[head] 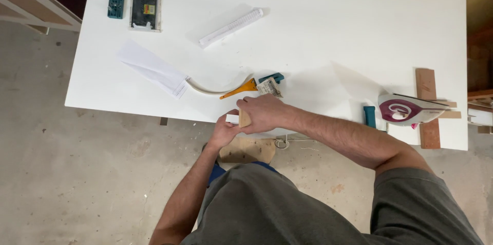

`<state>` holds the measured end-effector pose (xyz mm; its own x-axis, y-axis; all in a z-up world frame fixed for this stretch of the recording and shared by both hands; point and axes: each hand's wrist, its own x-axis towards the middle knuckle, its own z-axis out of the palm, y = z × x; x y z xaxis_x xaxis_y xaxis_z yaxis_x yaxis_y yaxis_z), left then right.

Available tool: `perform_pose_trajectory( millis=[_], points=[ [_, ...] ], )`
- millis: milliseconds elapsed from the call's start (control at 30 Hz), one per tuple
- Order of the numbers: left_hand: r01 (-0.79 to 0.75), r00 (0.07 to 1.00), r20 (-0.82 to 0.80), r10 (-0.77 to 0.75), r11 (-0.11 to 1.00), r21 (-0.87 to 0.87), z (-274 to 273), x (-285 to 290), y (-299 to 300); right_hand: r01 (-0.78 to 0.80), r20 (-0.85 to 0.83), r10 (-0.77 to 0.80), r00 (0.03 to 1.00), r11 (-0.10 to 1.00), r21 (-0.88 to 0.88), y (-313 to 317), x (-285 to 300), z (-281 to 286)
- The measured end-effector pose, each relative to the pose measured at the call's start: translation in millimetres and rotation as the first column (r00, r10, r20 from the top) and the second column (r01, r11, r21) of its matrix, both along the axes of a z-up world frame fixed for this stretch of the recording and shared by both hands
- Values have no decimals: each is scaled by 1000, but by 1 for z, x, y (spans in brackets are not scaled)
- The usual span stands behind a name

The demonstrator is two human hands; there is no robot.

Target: Applying edge banding to a wooden panel using an iron, trimmer, and sanding block

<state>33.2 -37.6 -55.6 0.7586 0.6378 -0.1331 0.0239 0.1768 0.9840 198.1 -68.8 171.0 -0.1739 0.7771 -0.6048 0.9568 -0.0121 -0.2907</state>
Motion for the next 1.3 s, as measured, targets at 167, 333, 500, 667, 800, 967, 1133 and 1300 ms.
perform_pose_trajectory(
  millis=[167, 333, 500, 667, 800, 967, 1133, 1300],
  points=[
    [11, 1000, 24, -9, 998, -61, -104, 6, 3, -3, 4, 3, 1000, 995, 102, 9, -25, -8],
    [10, 1000, 19, -10, 1000, 2, -25, 0, 4, -24, 77, 3, 997, 960, 280, -27, -22, -14],
    [39, 999, -25, -37, 997, 68, 50, 0, 8, 4, 132, -34, 991, 974, 227, -60, 4, 0],
    [37, 995, -96, -35, 999, 16, 32, 1, 9, 105, 146, -117, 982, 991, 85, -106, 40, 12],
    [57, 991, -122, -54, 998, 27, 48, 0, 9, 190, 197, -190, 962, 982, 19, -153, 72, 19],
    [61, 975, -214, -52, 997, 38, 71, -2, 10, 273, 322, -236, 917, 959, -74, -230, 124, -24],
    [65, 982, -184, -50, 995, 79, 57, 0, 8, 312, 169, -308, 936, 950, 4, -187, 109, 39],
    [50, 992, -121, -39, 995, 89, 57, -2, 9, 204, 118, -202, 972, 979, -4, -156, 100, 32]
  ],
)
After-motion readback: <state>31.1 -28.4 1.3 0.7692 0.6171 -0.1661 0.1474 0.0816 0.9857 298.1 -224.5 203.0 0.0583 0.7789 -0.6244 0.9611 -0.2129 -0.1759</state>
